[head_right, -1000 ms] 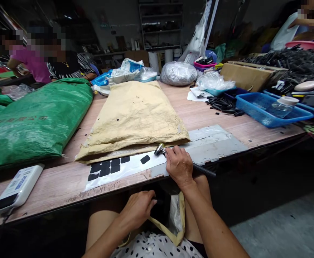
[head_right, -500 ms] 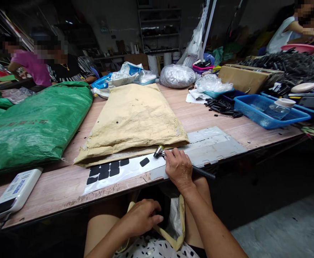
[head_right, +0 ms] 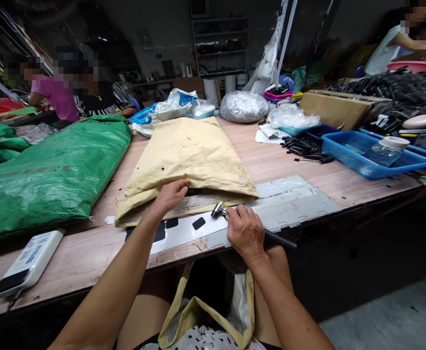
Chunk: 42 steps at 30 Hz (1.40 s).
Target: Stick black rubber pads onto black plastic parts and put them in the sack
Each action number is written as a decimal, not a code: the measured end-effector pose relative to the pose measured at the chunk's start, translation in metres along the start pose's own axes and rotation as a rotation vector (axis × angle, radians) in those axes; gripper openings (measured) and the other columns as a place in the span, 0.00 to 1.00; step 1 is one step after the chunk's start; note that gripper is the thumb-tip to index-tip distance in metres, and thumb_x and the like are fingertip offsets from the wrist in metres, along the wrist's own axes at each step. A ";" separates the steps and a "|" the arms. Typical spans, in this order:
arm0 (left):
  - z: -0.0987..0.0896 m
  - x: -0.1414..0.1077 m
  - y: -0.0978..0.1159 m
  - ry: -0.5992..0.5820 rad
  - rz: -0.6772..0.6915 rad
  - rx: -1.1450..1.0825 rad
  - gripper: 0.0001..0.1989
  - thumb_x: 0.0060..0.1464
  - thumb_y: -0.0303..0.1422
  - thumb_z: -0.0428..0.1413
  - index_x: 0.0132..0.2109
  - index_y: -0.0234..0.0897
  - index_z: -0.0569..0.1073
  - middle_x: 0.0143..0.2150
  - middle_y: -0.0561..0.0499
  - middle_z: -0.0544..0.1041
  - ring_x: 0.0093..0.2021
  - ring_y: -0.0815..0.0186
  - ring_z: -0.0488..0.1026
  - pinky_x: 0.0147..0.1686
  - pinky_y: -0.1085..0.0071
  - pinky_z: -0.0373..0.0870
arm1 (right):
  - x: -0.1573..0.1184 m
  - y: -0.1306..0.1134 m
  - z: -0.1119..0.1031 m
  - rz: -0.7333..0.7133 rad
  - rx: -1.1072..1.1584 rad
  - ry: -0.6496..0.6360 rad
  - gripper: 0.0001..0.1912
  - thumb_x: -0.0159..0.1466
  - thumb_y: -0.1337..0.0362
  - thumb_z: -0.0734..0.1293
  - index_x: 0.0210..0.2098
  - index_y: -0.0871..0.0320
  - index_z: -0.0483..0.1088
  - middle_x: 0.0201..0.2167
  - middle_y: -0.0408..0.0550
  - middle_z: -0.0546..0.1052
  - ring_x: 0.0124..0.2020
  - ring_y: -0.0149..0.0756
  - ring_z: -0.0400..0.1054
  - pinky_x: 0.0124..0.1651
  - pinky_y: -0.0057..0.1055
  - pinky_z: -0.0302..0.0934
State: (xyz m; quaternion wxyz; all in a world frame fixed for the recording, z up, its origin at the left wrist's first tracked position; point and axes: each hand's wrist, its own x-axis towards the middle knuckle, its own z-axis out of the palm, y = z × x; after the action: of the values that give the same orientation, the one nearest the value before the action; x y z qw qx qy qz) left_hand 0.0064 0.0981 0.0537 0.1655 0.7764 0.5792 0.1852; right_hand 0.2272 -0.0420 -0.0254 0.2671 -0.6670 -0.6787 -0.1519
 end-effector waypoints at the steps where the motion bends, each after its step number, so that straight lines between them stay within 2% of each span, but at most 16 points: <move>1: 0.001 0.006 -0.001 0.028 0.014 -0.014 0.19 0.60 0.29 0.50 0.56 0.42 0.76 0.54 0.47 0.79 0.53 0.57 0.74 0.53 0.64 0.68 | 0.000 0.000 0.000 -0.002 0.003 0.002 0.11 0.70 0.60 0.63 0.48 0.52 0.74 0.36 0.47 0.73 0.39 0.41 0.61 0.42 0.36 0.49; 3: 0.003 0.015 -0.004 0.053 0.031 -0.024 0.20 0.60 0.28 0.51 0.58 0.40 0.74 0.56 0.46 0.77 0.55 0.57 0.73 0.57 0.63 0.67 | 0.000 0.000 0.000 -0.004 0.006 0.002 0.11 0.70 0.60 0.63 0.48 0.52 0.74 0.36 0.47 0.73 0.39 0.41 0.61 0.42 0.36 0.49; 6: 0.010 0.021 -0.009 0.007 0.062 0.027 0.15 0.58 0.31 0.54 0.51 0.39 0.77 0.54 0.45 0.75 0.53 0.55 0.72 0.55 0.61 0.68 | 0.001 0.001 0.001 -0.003 0.009 -0.001 0.11 0.70 0.60 0.63 0.48 0.52 0.74 0.36 0.47 0.73 0.39 0.40 0.61 0.42 0.36 0.50; 9: 0.019 0.018 -0.016 -0.049 0.097 0.129 0.13 0.55 0.37 0.58 0.46 0.41 0.81 0.49 0.44 0.72 0.53 0.50 0.68 0.53 0.58 0.67 | 0.001 0.001 0.000 0.000 0.012 -0.002 0.11 0.70 0.61 0.63 0.48 0.52 0.74 0.36 0.47 0.73 0.39 0.40 0.60 0.42 0.37 0.50; 12: 0.027 0.010 -0.021 -0.028 0.103 0.182 0.14 0.53 0.40 0.61 0.45 0.41 0.81 0.46 0.44 0.69 0.54 0.48 0.65 0.54 0.56 0.66 | 0.000 0.000 0.000 0.000 0.014 -0.005 0.11 0.69 0.61 0.63 0.48 0.52 0.74 0.36 0.47 0.73 0.40 0.41 0.60 0.42 0.37 0.50; 17: 0.029 -0.017 -0.021 0.068 0.137 0.124 0.12 0.52 0.37 0.63 0.44 0.42 0.81 0.47 0.44 0.68 0.55 0.48 0.62 0.54 0.54 0.62 | 0.000 0.001 0.001 -0.003 0.015 -0.007 0.11 0.69 0.61 0.63 0.48 0.52 0.74 0.37 0.48 0.73 0.40 0.41 0.60 0.42 0.37 0.49; 23: 0.031 -0.072 -0.015 -0.025 0.236 -0.121 0.08 0.53 0.34 0.62 0.42 0.40 0.80 0.39 0.49 0.76 0.45 0.57 0.67 0.48 0.61 0.62 | 0.000 0.000 -0.001 -0.002 0.018 -0.006 0.11 0.70 0.61 0.62 0.48 0.52 0.74 0.36 0.48 0.73 0.40 0.41 0.61 0.42 0.36 0.49; 27: 0.040 -0.092 -0.013 0.021 0.225 -0.217 0.10 0.54 0.34 0.63 0.44 0.41 0.81 0.37 0.49 0.77 0.43 0.58 0.67 0.46 0.63 0.62 | 0.000 0.000 -0.001 0.001 0.023 -0.001 0.11 0.70 0.61 0.62 0.48 0.52 0.74 0.37 0.48 0.73 0.40 0.41 0.61 0.43 0.36 0.50; 30: 0.043 -0.095 -0.013 0.060 0.239 -0.249 0.09 0.54 0.33 0.63 0.43 0.40 0.81 0.36 0.50 0.77 0.43 0.59 0.67 0.47 0.63 0.62 | 0.001 0.003 -0.001 -0.026 0.041 0.005 0.11 0.70 0.62 0.62 0.47 0.53 0.75 0.36 0.48 0.73 0.40 0.40 0.62 0.43 0.35 0.51; 35: 0.041 -0.094 -0.014 0.040 0.231 -0.293 0.08 0.51 0.35 0.65 0.40 0.40 0.81 0.37 0.50 0.79 0.45 0.58 0.68 0.48 0.63 0.63 | 0.004 0.002 -0.010 -0.078 0.154 0.020 0.13 0.70 0.65 0.60 0.48 0.55 0.75 0.36 0.48 0.75 0.40 0.39 0.67 0.45 0.34 0.57; 39: 0.042 -0.094 -0.015 0.036 0.231 -0.277 0.08 0.49 0.34 0.66 0.38 0.41 0.81 0.36 0.50 0.79 0.45 0.58 0.67 0.49 0.63 0.63 | 0.004 -0.014 -0.022 -0.075 0.378 0.070 0.15 0.72 0.65 0.59 0.53 0.56 0.72 0.41 0.49 0.77 0.43 0.37 0.71 0.48 0.33 0.63; 42: 0.044 -0.094 -0.016 0.042 0.224 -0.279 0.08 0.48 0.32 0.66 0.38 0.41 0.82 0.35 0.50 0.79 0.45 0.58 0.67 0.48 0.63 0.63 | 0.004 -0.029 -0.031 -0.108 0.483 0.034 0.15 0.72 0.64 0.60 0.53 0.55 0.72 0.42 0.50 0.78 0.43 0.37 0.72 0.48 0.33 0.66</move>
State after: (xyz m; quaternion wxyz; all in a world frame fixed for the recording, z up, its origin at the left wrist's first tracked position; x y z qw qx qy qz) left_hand -0.0103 0.0105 -0.0009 0.2381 0.8015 0.4610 0.2972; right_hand 0.2032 -0.0576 0.0062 0.4217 -0.5439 -0.7254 -0.0102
